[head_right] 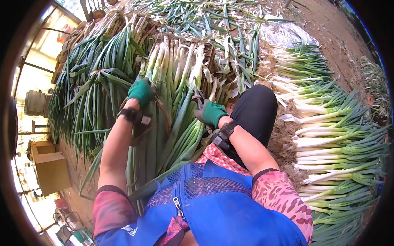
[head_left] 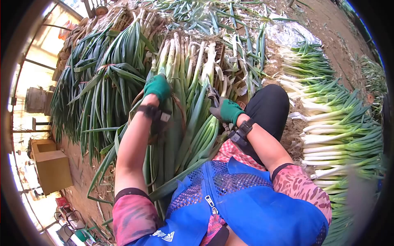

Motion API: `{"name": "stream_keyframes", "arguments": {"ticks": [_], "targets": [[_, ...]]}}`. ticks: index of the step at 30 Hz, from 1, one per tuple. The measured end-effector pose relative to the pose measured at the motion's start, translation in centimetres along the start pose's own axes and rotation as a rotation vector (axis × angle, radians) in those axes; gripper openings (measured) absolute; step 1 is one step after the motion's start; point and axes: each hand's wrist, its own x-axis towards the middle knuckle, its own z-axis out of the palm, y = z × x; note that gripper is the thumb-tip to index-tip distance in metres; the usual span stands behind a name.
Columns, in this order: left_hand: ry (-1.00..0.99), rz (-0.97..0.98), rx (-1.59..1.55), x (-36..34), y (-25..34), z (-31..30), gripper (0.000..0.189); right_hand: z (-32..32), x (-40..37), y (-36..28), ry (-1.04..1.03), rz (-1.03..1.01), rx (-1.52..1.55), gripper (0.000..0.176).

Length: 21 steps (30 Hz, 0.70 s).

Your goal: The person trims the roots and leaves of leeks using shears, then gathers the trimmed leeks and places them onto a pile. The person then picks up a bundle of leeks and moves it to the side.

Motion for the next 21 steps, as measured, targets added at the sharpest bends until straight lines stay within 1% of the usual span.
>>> {"name": "stream_keyframes", "arguments": {"ticks": [1,3,6,9,10,13,14,15,17,20,21], "targets": [[-0.007,0.010,-0.006,-2.0,0.7,-0.8,0.031,-0.4,-0.1,-0.3,-0.040,0.011,0.000,0.067],[-0.110,0.065,-0.032,-5.8,2.2,-2.4,0.032,-1.6,-0.2,-1.3,-0.123,0.033,-0.003,0.066],[-0.276,0.167,-0.153,-7.0,2.3,-2.3,0.041,0.3,1.8,-0.4,-0.090,0.002,-0.003,0.067],[-0.115,0.215,-0.139,-4.9,3.2,-2.5,0.052,0.8,2.0,-0.3,-0.066,-0.005,0.010,0.068],[-0.182,0.138,-0.029,-3.4,3.3,-2.6,0.057,0.7,1.9,-0.3,-0.059,0.001,0.021,0.069],[-0.146,0.079,0.136,-1.1,2.1,0.6,0.057,-1.0,-0.2,-1.3,-0.072,-0.033,0.082,0.068],[-0.128,0.115,0.303,-0.9,2.5,0.8,0.060,-1.6,-1.8,-1.9,-0.005,-0.096,0.087,0.066],[0.072,0.233,0.396,-2.4,3.6,0.0,0.060,-2.0,-3.0,-2.4,-0.015,-0.083,0.059,0.062],[-0.250,0.145,0.261,-1.5,4.8,0.7,0.056,-3.0,-6.3,-3.1,-0.005,-0.157,0.123,0.059],[-0.284,0.187,0.321,-2.1,5.5,1.0,0.052,-1.2,-6.2,-0.6,0.025,-0.113,0.117,0.058],[-0.281,0.125,0.339,-1.4,5.3,1.8,0.052,0.3,-5.1,1.3,0.050,-0.176,0.061,0.059]]}}
